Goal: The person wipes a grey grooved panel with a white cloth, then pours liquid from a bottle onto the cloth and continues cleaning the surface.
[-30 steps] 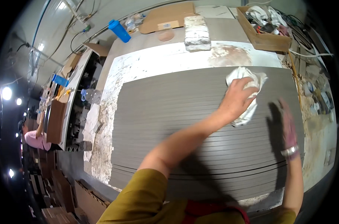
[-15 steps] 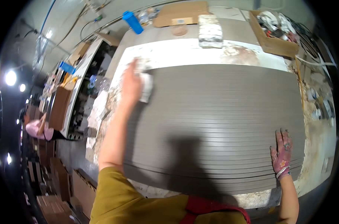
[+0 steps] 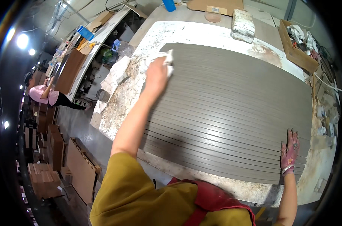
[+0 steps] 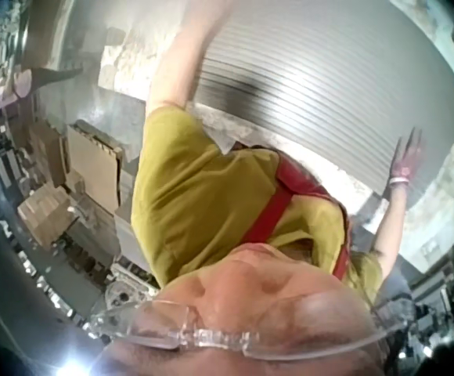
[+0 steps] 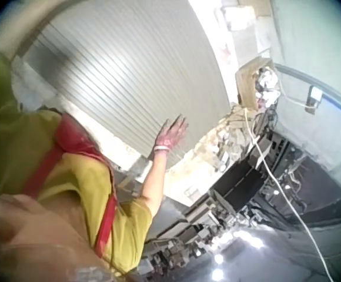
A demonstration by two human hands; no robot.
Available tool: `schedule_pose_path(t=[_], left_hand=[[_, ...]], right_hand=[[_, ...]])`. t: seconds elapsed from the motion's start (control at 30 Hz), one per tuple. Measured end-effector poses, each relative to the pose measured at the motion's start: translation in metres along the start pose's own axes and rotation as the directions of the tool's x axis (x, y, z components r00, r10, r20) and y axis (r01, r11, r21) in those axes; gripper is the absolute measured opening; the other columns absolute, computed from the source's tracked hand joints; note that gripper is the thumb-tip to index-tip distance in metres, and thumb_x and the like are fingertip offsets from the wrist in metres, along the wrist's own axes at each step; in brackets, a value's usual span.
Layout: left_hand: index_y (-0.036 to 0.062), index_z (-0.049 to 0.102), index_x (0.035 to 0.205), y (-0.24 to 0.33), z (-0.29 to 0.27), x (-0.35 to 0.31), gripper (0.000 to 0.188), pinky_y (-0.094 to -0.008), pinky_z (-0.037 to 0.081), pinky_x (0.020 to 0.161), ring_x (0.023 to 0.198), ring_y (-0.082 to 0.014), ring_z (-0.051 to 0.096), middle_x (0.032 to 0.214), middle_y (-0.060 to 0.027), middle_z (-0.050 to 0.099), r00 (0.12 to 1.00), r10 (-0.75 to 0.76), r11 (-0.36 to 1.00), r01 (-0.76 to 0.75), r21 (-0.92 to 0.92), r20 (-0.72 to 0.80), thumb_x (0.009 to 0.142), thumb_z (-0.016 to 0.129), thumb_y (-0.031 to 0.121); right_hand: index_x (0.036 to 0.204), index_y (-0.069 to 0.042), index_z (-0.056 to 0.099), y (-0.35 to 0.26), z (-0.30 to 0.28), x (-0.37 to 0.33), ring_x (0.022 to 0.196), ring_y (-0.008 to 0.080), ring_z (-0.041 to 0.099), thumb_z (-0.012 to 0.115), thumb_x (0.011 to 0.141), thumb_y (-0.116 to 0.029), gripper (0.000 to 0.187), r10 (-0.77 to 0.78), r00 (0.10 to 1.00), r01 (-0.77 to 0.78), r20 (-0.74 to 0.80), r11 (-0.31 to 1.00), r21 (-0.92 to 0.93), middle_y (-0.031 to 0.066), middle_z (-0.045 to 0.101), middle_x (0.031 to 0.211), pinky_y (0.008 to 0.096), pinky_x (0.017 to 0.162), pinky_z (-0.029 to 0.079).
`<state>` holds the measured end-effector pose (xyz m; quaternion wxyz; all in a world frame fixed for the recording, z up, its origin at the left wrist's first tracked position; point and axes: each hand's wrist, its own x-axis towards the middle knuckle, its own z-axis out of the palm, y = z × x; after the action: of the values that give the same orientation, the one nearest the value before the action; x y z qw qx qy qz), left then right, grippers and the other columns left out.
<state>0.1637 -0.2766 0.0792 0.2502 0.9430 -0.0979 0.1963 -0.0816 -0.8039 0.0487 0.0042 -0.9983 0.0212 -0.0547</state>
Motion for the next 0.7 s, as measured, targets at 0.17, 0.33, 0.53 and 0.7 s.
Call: schedule_pose_path(t=[0.17,0.33,0.53,0.7], left_hand=[[0.0062,0.048,0.13,0.143,0.027,-0.143,0.047,-0.0507,0.032,0.103,0.123,-0.0293,0.046,0.132,-0.0146,0.05,0.612,0.48,0.877,-0.356,-0.324,0.628,0.083,0.05,0.011],[0.0103,0.042,0.136,0.046,0.009,-0.176,0.051,-0.0505,0.031,0.105,0.124,-0.0329,0.041,0.141,-0.0164,0.038,0.908,0.186,0.939,-0.277,0.204,0.376,0.085,0.048,0.011],[-0.0044,0.055,0.118,-0.039,-0.1,-0.108,0.031,-0.0364,0.043,0.089,0.104,-0.0342,0.057,0.112,-0.0222,0.06,0.949,-0.225,0.972,0.203,-0.12,-0.221,0.093,0.045,0.01],[-0.0028,0.057,0.113,0.104,-0.064,-0.178,0.032,-0.0427,0.044,0.09,0.104,-0.033,0.057,0.112,-0.0215,0.059,0.869,0.495,0.852,-0.477,-0.215,0.031,0.083,0.05,0.004]], right_hand=[[0.142,-0.008,0.035,0.005,0.009,-0.002,0.136,0.0357,0.027,0.042,0.095,-0.027,0.051,-0.037,0.999,0.037,-0.011,0.999,0.002,0.0181,0.035,0.144,0.0458,0.112,0.019],[0.141,-0.009,0.037,0.008,0.005,-0.008,0.135,0.0356,0.028,0.044,0.094,-0.026,0.05,0.003,1.0,-0.002,-0.013,1.0,0.023,0.0174,0.037,0.143,0.0445,0.111,0.02],[0.139,-0.012,0.04,0.004,0.012,-0.003,0.133,0.0353,0.033,0.05,0.091,-0.024,0.05,-0.006,0.996,0.01,-0.093,0.999,0.046,0.0176,0.04,0.141,0.0442,0.109,0.023],[0.13,-0.009,0.048,0.001,0.016,-0.009,0.127,0.0378,0.039,0.054,0.088,-0.026,0.046,0.078,0.988,-0.066,-0.136,0.994,0.088,0.0199,0.046,0.133,0.0451,0.105,0.03]])
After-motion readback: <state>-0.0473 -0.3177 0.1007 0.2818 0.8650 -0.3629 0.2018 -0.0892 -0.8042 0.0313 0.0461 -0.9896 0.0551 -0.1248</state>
